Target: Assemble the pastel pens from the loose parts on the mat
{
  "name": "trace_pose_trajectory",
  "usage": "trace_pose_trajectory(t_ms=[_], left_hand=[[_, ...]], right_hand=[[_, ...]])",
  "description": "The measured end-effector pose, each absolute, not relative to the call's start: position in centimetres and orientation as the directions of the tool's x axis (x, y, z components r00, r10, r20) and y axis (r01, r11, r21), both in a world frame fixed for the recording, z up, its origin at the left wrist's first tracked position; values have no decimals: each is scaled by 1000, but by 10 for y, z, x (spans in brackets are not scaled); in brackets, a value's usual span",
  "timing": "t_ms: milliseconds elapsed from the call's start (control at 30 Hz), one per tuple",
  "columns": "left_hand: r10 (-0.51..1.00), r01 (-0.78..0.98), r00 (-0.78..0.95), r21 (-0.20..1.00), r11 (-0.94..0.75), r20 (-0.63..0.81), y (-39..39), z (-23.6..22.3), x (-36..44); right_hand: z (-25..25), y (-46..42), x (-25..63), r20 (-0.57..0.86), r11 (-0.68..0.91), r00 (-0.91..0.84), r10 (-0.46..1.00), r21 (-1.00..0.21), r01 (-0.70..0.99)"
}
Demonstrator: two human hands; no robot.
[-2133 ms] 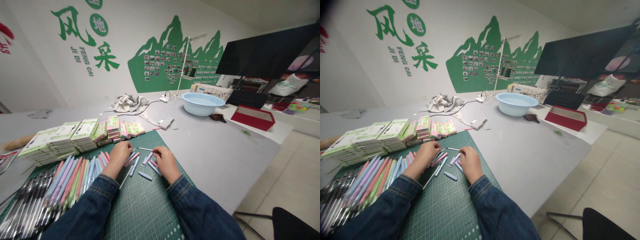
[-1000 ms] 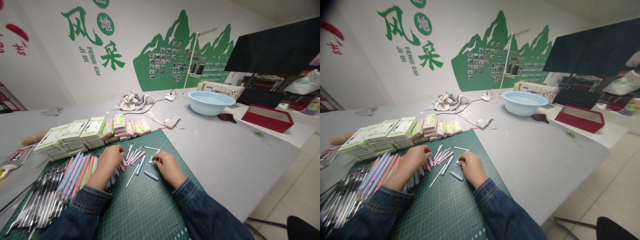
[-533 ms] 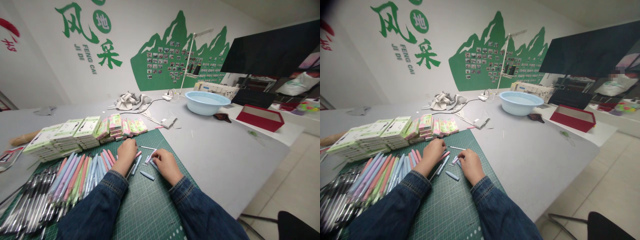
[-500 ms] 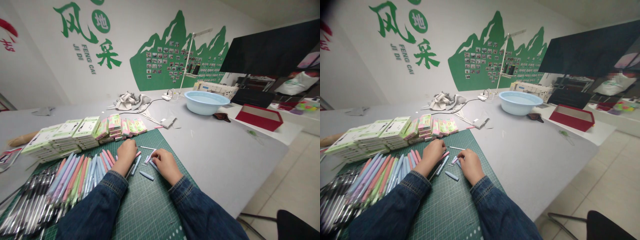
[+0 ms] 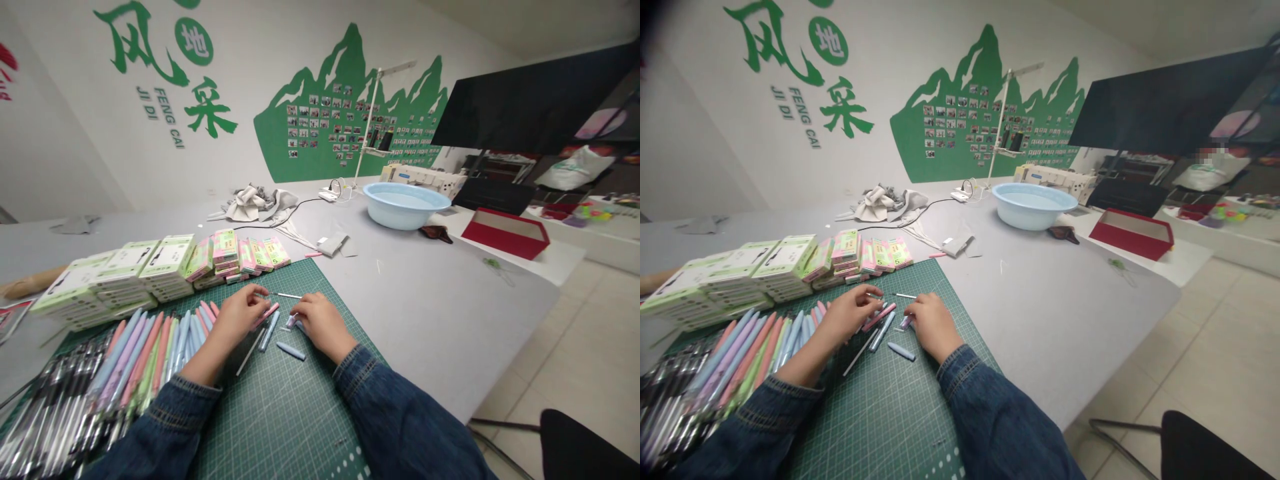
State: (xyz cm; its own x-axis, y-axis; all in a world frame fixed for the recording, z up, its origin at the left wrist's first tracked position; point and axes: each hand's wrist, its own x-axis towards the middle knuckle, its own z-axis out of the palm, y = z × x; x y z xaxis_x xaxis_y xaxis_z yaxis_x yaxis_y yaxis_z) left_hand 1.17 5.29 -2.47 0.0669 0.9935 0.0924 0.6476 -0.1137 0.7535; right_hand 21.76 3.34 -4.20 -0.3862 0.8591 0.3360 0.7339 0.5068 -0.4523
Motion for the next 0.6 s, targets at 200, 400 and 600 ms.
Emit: trace_pose_trajectory(t_ms=[200, 400, 600], left_hand=[[992, 458, 76, 881, -121, 97, 48, -29, 12], [1000, 233, 19, 972, -26, 22, 46, -32, 15], [999, 38, 6, 998, 46, -46, 43, -33, 16]], right_hand=[[-36, 49, 202, 250, 616, -567, 785, -215, 758], [-36, 57, 197, 212, 627, -593, 777, -177, 758], [-42, 52, 202, 276, 538, -463, 842, -380, 752]])
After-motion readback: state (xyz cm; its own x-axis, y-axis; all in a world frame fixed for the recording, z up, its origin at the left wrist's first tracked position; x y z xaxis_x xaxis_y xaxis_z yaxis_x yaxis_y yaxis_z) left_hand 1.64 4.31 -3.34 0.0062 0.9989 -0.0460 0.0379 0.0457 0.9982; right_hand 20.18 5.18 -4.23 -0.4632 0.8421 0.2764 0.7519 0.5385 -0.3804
